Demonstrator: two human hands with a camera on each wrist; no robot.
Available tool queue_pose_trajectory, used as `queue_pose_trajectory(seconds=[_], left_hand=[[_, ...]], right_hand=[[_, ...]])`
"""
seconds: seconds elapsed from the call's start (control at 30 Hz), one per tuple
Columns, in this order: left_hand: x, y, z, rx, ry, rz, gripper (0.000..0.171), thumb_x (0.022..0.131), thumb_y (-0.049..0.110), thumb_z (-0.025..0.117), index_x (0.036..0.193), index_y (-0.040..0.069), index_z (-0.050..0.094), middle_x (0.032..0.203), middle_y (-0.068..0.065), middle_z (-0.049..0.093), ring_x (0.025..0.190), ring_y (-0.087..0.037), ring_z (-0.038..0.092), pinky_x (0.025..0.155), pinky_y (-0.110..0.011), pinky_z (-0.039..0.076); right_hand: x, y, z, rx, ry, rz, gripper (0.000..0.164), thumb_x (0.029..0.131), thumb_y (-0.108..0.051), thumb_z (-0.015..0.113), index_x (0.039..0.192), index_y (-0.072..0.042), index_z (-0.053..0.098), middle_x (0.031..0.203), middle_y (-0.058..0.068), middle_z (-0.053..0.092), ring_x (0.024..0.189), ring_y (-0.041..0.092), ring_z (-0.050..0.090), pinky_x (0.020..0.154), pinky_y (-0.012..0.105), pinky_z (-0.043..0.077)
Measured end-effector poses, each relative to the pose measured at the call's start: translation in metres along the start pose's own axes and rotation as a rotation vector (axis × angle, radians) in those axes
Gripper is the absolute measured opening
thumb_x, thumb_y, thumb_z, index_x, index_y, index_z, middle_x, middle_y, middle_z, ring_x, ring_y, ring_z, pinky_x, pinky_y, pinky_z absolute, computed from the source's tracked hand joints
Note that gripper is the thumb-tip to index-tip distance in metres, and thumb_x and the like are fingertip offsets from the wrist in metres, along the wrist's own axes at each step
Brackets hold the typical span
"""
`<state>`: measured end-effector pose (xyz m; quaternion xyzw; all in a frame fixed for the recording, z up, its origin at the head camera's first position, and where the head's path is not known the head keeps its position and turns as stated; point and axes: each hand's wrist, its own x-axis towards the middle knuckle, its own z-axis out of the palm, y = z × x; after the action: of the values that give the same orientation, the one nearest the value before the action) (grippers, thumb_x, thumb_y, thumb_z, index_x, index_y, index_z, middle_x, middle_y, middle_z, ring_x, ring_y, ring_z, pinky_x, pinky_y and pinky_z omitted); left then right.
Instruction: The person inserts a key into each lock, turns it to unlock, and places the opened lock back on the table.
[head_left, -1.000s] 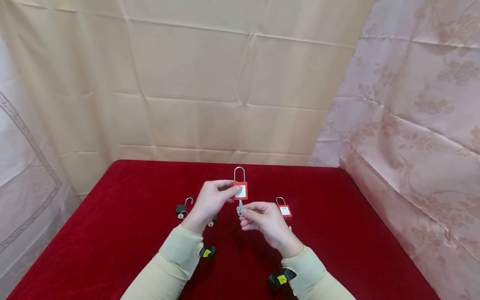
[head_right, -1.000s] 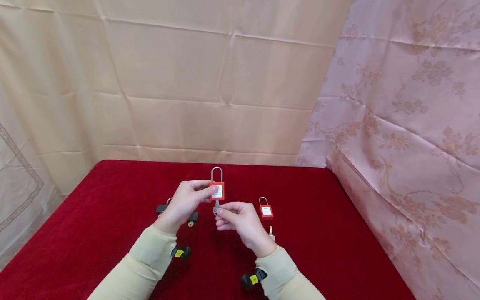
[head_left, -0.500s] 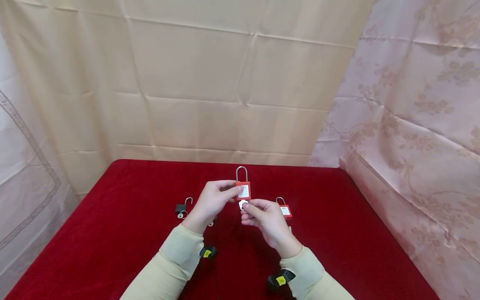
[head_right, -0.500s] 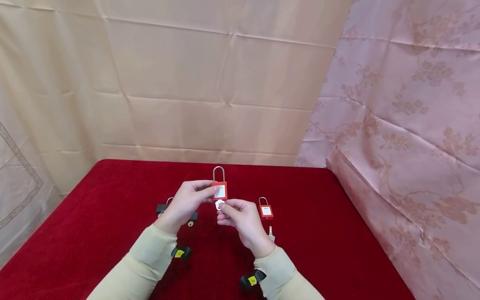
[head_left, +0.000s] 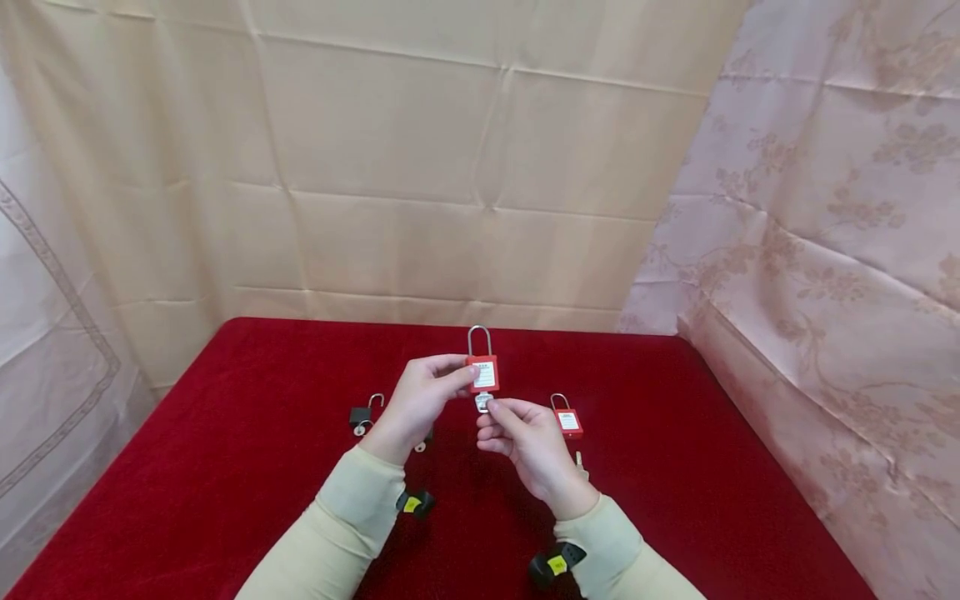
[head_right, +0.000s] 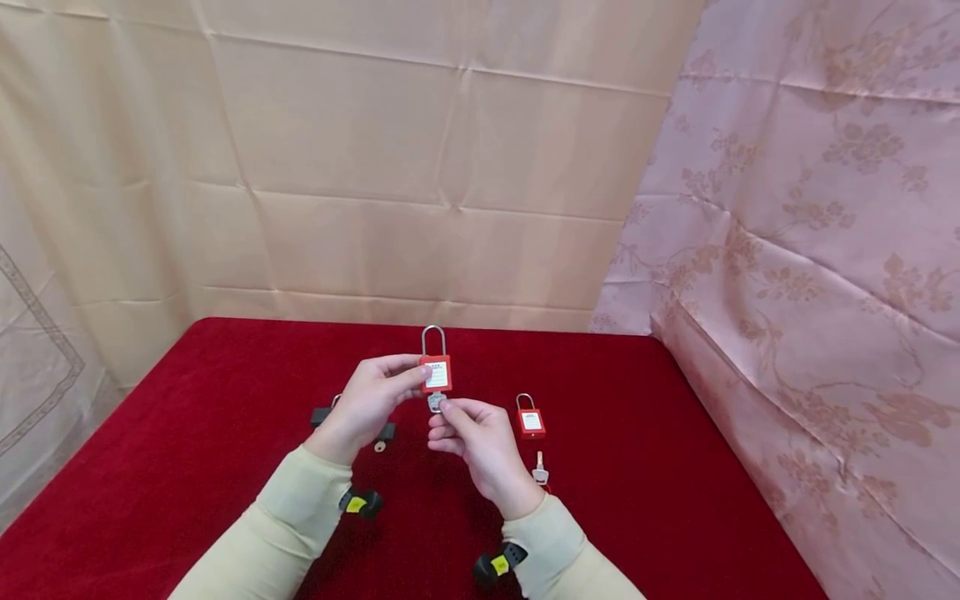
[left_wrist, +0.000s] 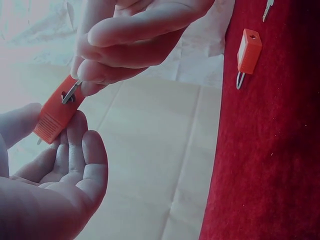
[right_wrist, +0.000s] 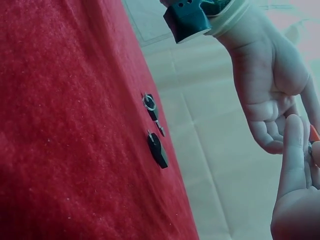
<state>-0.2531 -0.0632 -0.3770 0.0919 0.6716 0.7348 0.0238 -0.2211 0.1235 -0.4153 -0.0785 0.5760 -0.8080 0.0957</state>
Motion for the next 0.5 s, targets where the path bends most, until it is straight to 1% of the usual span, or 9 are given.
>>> queue_pose_trajectory(seconds=[0.07,0.3,0.5], left_hand=[[-0.0006,0.001,-0.0004,-0.009,-0.003,-0.005,0.033,0.095,0.014,0.072,0.125,0.0,0.07,0.109,-0.014,0.072,0.092,-0.025,0.069,0.1,-0.055,0.047],[0.0008,-0.0005,0.0008,-0.05,-0.007,-0.007,0.034,0.096,0.011,0.071,0.126,-0.003,0.068,0.112,-0.015,0.072,0.09,-0.023,0.07,0.098,-0.049,0.051],[-0.0013,0.0024,0.0016,-0.093,-0.02,-0.004,0.035,0.096,0.011,0.071,0.127,-0.004,0.067,0.114,-0.017,0.07,0.095,-0.024,0.069,0.101,-0.053,0.048]], right_hand=[[-0.0006,-0.0001,0.0009,-0.001,-0.002,0.003,0.022,0.1,-0.013,0.066,0.11,0.006,0.07,0.09,0.012,0.073,0.073,0.017,0.07,0.077,0.037,0.06],[-0.0019,-0.0004,0.0007,0.034,-0.022,0.011,0.017,0.101,-0.015,0.066,0.106,-0.001,0.072,0.09,0.011,0.073,0.073,0.016,0.07,0.076,0.034,0.06],[-0.0012,0.0008,-0.0002,0.077,-0.048,0.015,0.014,0.101,-0.016,0.065,0.102,-0.005,0.074,0.088,0.009,0.073,0.072,0.014,0.069,0.074,0.032,0.06]])
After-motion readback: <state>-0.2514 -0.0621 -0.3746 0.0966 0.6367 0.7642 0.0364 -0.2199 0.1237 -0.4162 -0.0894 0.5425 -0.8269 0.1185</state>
